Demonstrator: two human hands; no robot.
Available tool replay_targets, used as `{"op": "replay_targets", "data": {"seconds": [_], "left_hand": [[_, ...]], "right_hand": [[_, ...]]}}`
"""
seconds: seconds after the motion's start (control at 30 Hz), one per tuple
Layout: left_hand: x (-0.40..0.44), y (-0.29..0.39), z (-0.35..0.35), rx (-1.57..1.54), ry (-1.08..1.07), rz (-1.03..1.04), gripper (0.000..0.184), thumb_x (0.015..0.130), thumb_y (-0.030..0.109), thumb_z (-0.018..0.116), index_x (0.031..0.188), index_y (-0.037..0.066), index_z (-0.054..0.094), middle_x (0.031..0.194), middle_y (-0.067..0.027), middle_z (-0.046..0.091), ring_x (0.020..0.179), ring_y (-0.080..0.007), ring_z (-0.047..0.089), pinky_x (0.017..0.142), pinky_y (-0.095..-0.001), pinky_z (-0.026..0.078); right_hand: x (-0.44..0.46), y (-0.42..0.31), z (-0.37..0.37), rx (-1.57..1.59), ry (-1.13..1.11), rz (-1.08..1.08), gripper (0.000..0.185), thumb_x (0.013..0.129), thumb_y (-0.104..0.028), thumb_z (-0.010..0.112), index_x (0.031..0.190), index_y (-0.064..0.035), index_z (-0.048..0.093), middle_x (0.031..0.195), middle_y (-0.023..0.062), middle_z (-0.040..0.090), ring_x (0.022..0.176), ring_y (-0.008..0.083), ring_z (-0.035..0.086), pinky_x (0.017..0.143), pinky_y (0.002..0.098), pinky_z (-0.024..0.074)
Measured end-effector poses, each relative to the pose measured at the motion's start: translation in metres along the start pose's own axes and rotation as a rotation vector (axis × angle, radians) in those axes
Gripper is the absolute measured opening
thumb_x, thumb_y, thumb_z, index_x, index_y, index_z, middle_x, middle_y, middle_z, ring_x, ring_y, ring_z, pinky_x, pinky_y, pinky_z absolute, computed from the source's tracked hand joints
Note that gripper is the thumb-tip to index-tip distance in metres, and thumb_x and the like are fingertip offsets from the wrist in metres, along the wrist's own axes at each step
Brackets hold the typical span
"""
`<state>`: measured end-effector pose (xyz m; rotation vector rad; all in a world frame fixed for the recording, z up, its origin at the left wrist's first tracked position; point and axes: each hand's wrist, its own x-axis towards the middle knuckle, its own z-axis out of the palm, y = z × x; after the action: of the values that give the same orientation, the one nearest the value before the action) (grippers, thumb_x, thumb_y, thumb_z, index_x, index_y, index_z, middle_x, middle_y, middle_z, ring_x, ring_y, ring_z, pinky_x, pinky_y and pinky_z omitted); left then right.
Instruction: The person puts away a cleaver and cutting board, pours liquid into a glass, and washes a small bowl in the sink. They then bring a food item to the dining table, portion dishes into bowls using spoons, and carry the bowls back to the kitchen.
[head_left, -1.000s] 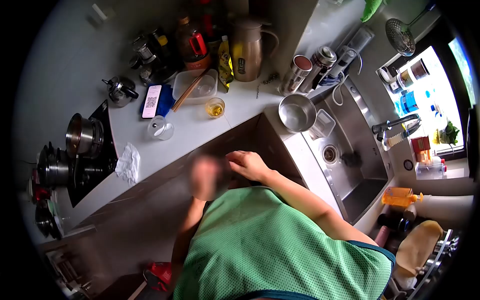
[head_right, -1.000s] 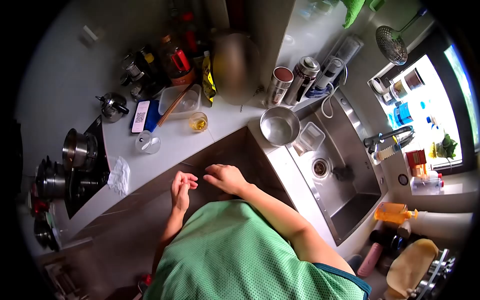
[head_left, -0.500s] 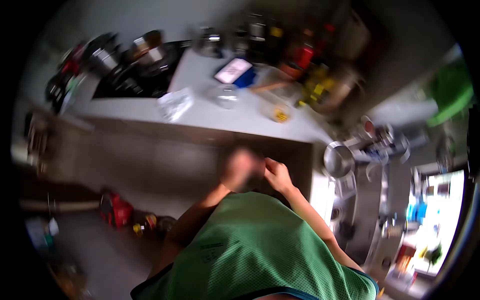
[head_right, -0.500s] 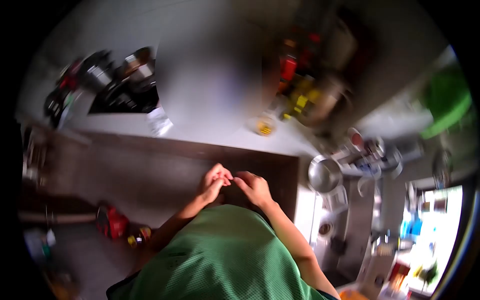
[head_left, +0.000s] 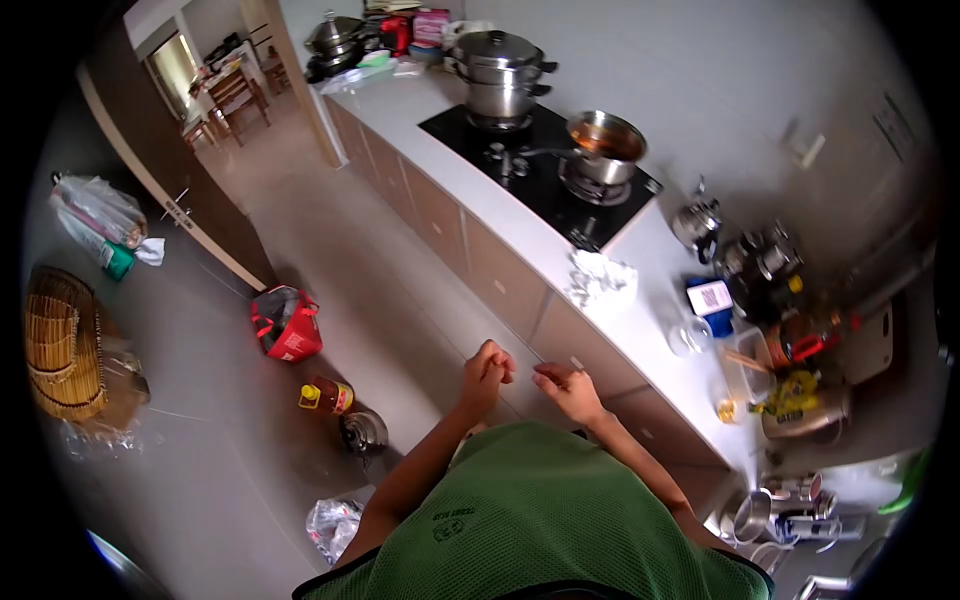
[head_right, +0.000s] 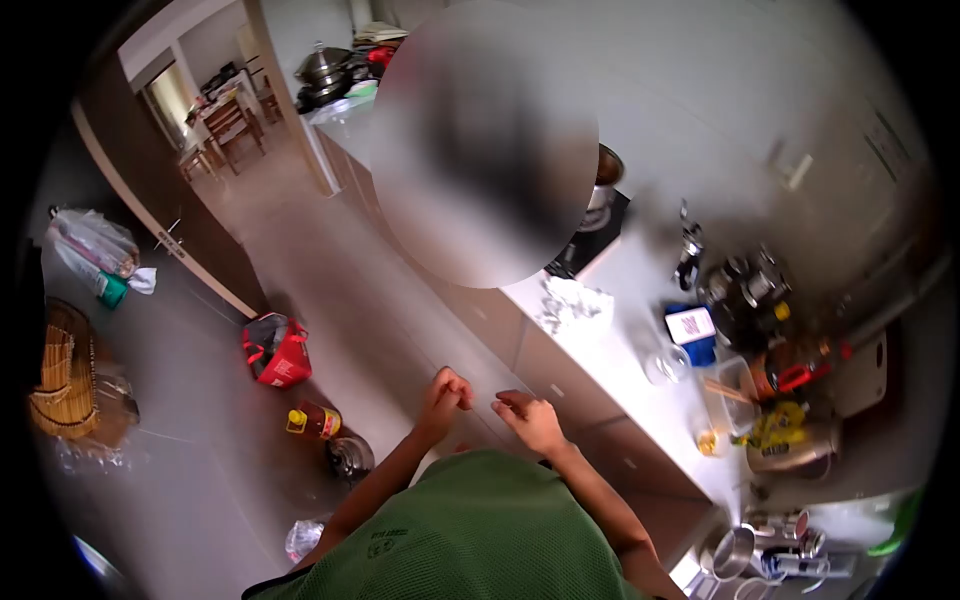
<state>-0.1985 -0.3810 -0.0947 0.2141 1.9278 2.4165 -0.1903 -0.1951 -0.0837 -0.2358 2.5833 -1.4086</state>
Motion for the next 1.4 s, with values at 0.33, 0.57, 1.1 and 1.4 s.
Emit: {"op": "replay_targets", "data": {"seconds": [0.33, 0.57, 1.1, 1.4], "left_hand": [[0.058, 0.064, -0.182, 0.080, 0.314, 0.077, 0.008, 0.068, 0.000, 0.035, 0.068, 0.007, 0.033, 0.063, -0.0026, 0.038, 0.055, -0.0088, 0.033, 0.048, -0.0220, 0.029], [0.140, 0.072, -0.273, 0.027, 0.402, 0.076, 0.007, 0.067, 0.000, 0.037, 0.067, 0.006, 0.034, 0.063, -0.0027, 0.042, 0.056, -0.0079, 0.035, 0.049, -0.0219, 0.031], [0.315, 0.104, -0.538, 0.281, 0.686, -0.135, 0.014, 0.077, 0.007, 0.047, 0.091, 0.003, 0.046, 0.074, -0.0042, 0.053, 0.063, -0.0100, 0.047, 0.058, -0.0236, 0.040], [0.364, 0.165, -0.727, 0.470, 0.172, -0.605, 0.032, 0.082, 0.031, 0.058, 0.099, 0.004, 0.059, 0.089, -0.0066, 0.063, 0.080, -0.0152, 0.059, 0.072, -0.0285, 0.047]], "right_hand": [[0.179, -0.102, 0.098, 0.028, -0.292, -0.150, 0.034, 0.083, -0.031, 0.057, 0.105, -0.0057, 0.059, 0.091, 0.0115, 0.064, 0.080, 0.0212, 0.062, 0.071, 0.0293, 0.0477], [0.314, -0.119, 0.142, 0.128, -0.386, -0.192, 0.031, 0.085, -0.028, 0.056, 0.104, -0.0027, 0.059, 0.087, 0.0103, 0.064, 0.079, 0.0173, 0.062, 0.071, 0.0276, 0.0475], [0.673, -0.268, 0.289, -0.098, -0.812, -0.482, 0.036, 0.083, -0.036, 0.056, 0.103, -0.0061, 0.059, 0.090, 0.0120, 0.064, 0.079, 0.0239, 0.062, 0.070, 0.0317, 0.0474], [0.838, -0.339, 0.367, -0.538, -1.303, -0.310, 0.041, 0.080, -0.042, 0.054, 0.102, -0.0080, 0.060, 0.095, 0.0116, 0.063, 0.087, 0.0260, 0.059, 0.076, 0.0341, 0.0450]]}}
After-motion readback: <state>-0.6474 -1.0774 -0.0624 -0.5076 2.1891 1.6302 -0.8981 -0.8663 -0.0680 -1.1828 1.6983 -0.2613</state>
